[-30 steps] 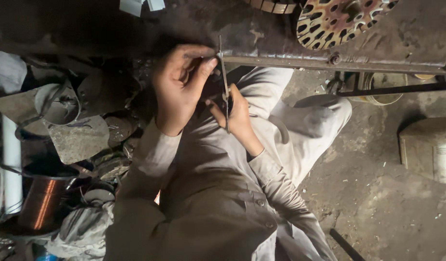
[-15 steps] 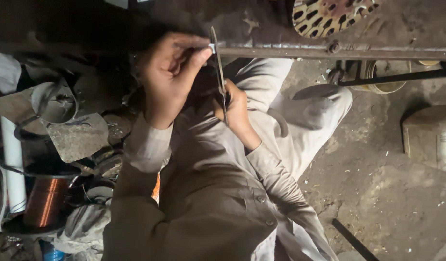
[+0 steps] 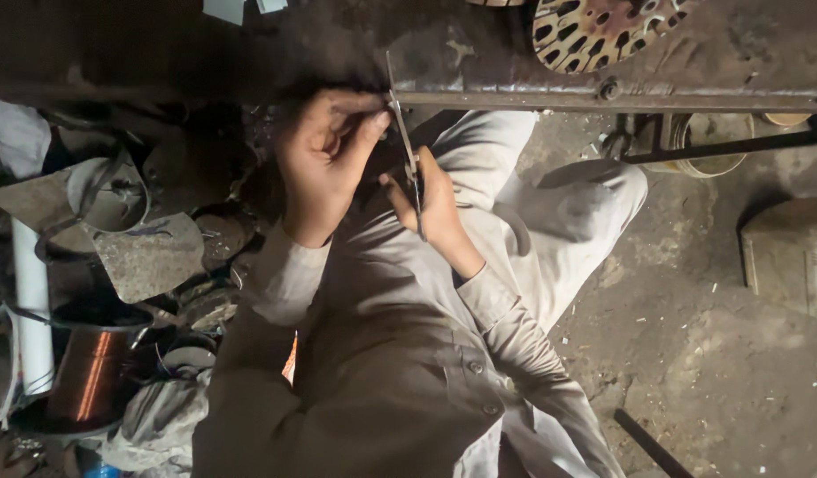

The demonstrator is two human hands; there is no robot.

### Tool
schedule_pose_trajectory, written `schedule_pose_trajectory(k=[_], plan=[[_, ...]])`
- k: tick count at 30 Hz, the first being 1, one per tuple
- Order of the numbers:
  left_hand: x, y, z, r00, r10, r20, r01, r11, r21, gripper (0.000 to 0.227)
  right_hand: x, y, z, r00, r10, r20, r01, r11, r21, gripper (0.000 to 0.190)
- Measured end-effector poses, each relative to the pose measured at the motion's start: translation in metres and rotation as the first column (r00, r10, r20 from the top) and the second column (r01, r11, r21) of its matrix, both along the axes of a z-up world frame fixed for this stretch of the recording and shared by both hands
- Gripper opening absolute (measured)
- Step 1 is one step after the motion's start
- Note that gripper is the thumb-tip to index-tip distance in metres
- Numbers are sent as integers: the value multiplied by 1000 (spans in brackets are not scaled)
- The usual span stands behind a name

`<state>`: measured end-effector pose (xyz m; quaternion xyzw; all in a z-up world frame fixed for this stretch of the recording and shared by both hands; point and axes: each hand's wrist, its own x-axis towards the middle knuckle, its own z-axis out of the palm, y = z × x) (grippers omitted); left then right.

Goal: The person cuts small white rectangular pieces using scissors and inserts them into the slots of a circular metal motor stator. The person repeats this process for multiple pieces, placing them into the stator's slots.

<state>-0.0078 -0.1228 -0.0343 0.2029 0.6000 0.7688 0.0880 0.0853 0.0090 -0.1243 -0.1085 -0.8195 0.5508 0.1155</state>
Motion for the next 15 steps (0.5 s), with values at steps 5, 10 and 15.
schedule_pose_trajectory(k=[5, 10, 15], plan=[[-1, -6, 0, 999, -10, -52, 6, 997, -76, 12, 2, -2, 11, 986, 56, -157, -58, 998, -11, 28], [-5, -5, 4, 997, -15, -80, 7, 995, -99, 11, -5, 0, 12, 993, 15, -115, -14, 1000, 15, 23], [-3, -5, 6, 994, -2, -106, -14, 988, -151, 10, -1, 3, 1, 999, 2, -42, -2, 1000, -4, 18]])
